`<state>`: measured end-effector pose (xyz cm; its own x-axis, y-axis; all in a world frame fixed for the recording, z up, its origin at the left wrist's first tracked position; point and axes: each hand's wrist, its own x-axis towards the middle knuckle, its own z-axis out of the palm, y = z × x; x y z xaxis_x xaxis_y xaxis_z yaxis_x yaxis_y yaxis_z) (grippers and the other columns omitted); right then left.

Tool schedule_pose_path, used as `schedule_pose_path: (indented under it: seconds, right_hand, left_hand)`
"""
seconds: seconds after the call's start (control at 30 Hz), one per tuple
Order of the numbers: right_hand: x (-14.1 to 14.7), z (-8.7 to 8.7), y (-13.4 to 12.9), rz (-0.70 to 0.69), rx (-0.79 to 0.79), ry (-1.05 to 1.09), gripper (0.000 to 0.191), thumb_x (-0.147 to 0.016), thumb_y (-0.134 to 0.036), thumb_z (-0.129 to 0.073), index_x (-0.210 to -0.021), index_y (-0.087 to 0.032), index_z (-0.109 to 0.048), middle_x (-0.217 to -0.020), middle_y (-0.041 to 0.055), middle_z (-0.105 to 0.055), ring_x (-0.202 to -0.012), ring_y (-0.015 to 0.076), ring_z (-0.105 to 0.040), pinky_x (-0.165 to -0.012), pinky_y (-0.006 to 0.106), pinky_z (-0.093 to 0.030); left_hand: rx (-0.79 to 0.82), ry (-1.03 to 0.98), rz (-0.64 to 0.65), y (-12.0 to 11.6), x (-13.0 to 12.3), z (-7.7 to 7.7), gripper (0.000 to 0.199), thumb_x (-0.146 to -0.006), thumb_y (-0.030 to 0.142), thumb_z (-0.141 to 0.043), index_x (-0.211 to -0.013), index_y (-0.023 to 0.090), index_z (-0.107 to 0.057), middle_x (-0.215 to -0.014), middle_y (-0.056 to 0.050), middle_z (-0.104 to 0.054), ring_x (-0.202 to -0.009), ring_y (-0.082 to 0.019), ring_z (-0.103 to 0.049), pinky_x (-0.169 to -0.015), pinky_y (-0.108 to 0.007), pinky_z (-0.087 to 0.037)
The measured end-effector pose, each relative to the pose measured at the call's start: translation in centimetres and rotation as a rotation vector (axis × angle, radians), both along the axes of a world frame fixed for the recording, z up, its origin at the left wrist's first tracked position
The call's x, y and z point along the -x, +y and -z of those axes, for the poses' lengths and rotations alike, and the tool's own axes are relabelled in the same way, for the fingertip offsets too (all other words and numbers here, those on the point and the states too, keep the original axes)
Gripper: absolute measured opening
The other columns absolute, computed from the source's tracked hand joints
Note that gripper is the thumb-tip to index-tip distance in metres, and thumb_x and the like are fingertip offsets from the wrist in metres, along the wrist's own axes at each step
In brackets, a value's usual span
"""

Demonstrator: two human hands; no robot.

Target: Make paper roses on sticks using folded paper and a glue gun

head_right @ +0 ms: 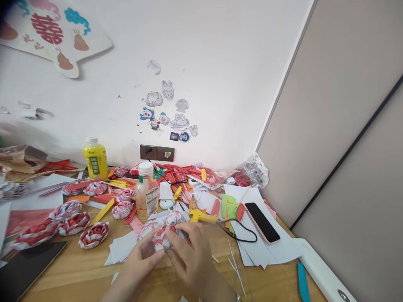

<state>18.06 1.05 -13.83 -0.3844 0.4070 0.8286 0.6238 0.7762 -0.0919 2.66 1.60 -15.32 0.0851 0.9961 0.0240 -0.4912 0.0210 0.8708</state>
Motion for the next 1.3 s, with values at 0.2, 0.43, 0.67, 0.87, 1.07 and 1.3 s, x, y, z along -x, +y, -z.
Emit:
schedule_pose_path:
  seconds: [0.2,0.43,0.67,0.87,1.07,1.3]
  right_hand:
    - [-0.1,0.3,0.3,0.049,-0.035,0.002,0.031,-0.095,-0.021,-0.042,-0.124,-0.019,-0.053,-0.106,0.0109,-0.055,-0.096,0.0232,-0.054,-0.079,0.039,-0.047]
    - [0.1,0.3,0.4,0.054,-0.103,0.067,0.018,-0.094,-0.020,-0.047,-0.106,-0.020,-0.061,-0.096,0.0084,-0.060,-0.088,0.0208,-0.057,-0.075,0.037,-0.048]
    - [0.2,0.0,0.3,0.034,-0.100,0.094,0.015,-0.093,-0.019,-0.048,-0.103,-0.021,-0.061,-0.097,0.0073,-0.059,-0.087,0.0201,-0.056,-0.074,0.036,-0.048]
    - [0.2,-0.3,0.1,0.014,-0.068,0.034,0.023,-0.094,-0.017,-0.046,-0.112,-0.020,-0.060,-0.100,0.0088,-0.058,-0.090,0.0203,-0.055,-0.076,0.035,-0.048]
    - [0.4,-0.3,0.2,0.012,-0.148,0.106,0.021,-0.092,-0.017,-0.051,-0.110,-0.025,-0.060,-0.096,0.0055,-0.060,-0.085,0.0181,-0.057,-0.073,0.034,-0.049]
    - [-0.2,0.0,0.7,-0.024,0.049,0.135,0.020,-0.094,-0.022,-0.045,-0.110,-0.022,-0.057,-0.095,0.0060,-0.060,-0.087,0.0202,-0.056,-0.074,0.036,-0.048]
  left_hand:
    - [0.039,0.049,-0.046,-0.1,-0.2,-0.8,0.061,-0.041,0.041,-0.088,-0.095,0.018,-0.069,-0.107,-0.010,-0.072,-0.109,-0.032,-0.060,-0.089,-0.038,-0.049]
    - [0.054,0.070,-0.106,0.1,-0.2,-0.8,0.058,-0.038,0.041,-0.088,-0.089,0.019,-0.071,-0.098,-0.009,-0.075,-0.101,-0.031,-0.064,-0.083,-0.037,-0.052]
    - [0.044,0.064,-0.107,0.2,-0.2,-0.8,0.055,-0.034,0.042,-0.088,-0.082,0.020,-0.073,-0.094,-0.009,-0.076,-0.097,-0.032,-0.065,-0.083,-0.039,-0.052]
    - [0.057,0.064,-0.099,0.1,-0.1,-1.2,0.054,-0.034,0.039,-0.089,-0.082,0.020,-0.072,-0.089,-0.008,-0.076,-0.091,-0.030,-0.067,-0.079,-0.037,-0.053]
    - [0.054,0.045,-0.112,0.0,-0.1,-1.1,0.051,-0.037,0.036,-0.088,-0.083,0.021,-0.071,-0.086,-0.006,-0.076,-0.085,-0.028,-0.067,-0.075,-0.036,-0.053]
    - [-0.002,0.016,-0.095,0.3,-0.2,-0.6,0.059,-0.036,0.043,-0.088,-0.087,0.021,-0.069,-0.092,-0.007,-0.074,-0.088,-0.027,-0.067,-0.070,-0.032,-0.053]
